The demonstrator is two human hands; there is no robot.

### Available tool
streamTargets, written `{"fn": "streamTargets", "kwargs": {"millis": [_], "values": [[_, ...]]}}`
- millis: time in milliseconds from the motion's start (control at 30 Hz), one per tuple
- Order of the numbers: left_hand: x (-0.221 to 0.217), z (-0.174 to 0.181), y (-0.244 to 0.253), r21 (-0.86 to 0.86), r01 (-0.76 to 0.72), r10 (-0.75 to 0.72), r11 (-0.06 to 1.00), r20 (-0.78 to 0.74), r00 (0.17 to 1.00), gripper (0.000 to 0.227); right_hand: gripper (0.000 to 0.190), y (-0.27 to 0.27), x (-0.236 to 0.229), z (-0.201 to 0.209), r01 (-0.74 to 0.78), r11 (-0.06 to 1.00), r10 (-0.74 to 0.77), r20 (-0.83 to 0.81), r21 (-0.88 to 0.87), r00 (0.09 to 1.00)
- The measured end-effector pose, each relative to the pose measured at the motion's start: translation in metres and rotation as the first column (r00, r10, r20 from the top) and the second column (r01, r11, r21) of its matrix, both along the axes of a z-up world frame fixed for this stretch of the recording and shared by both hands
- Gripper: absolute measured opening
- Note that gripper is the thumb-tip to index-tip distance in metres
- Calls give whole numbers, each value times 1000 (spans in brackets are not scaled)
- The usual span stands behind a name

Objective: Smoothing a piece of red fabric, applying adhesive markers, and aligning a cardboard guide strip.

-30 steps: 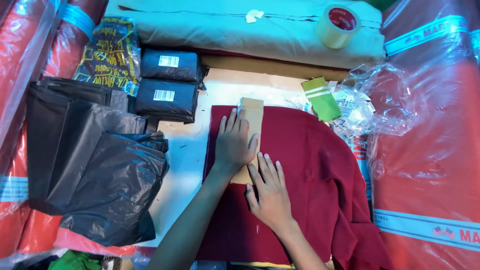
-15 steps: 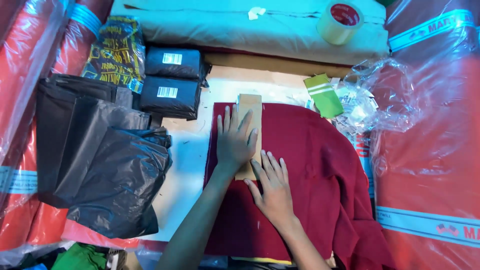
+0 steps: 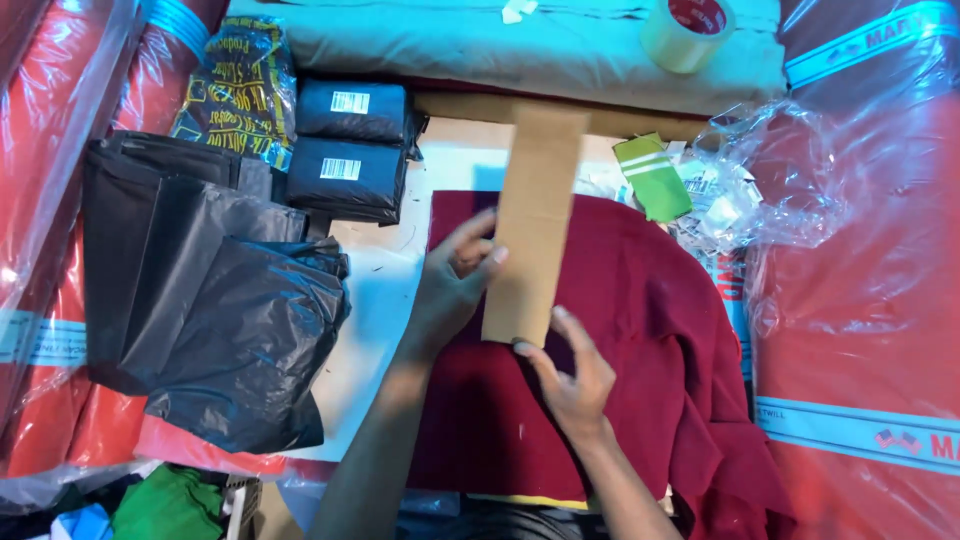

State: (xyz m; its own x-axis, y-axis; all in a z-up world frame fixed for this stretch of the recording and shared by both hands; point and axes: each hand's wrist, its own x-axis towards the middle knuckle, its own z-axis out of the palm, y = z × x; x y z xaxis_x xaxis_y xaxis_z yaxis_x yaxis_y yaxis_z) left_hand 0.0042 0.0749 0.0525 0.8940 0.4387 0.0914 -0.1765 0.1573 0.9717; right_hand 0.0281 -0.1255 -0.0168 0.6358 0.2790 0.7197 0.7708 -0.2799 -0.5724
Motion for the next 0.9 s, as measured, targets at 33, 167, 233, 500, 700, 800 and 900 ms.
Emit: {"fn": "streamTargets", "kwargs": {"millis": [33, 167, 233, 500, 700, 800, 900], "values": [[-5, 7, -4, 0, -5, 5, 1000, -4, 1000, 51, 65, 2, -2, 6, -5, 1000, 5, -4, 0, 1000], [-20, 26, -13, 132, 187, -180, 973, -65, 981, 49, 58, 5, -1, 27, 5, 979, 29, -160, 204, 987], [-27, 42, -17, 79, 228, -225, 970, -41, 973, 57, 54, 7, 4, 45, 26, 971, 19, -183, 239, 983], [-31, 110, -23, 306, 61, -136, 950, 229, 964, 56, 49, 21, 6, 128, 20, 903, 136, -331, 428, 934], [-43, 68, -23, 295, 136, 8, 946, -438, 899, 65, 34, 27, -6, 94, 6, 984, 118, -668, 181, 735], [-48, 9, -18, 212, 201, -17, 956, -646, 763, 65, 40, 16, 0, 32, -80, 994, 9, -659, -78, 752], [-55, -1, -16, 304, 290, -8, 908, -678, 735, 62, 28, 20, -5, 29, -172, 982, 64, -710, -81, 701]]}}
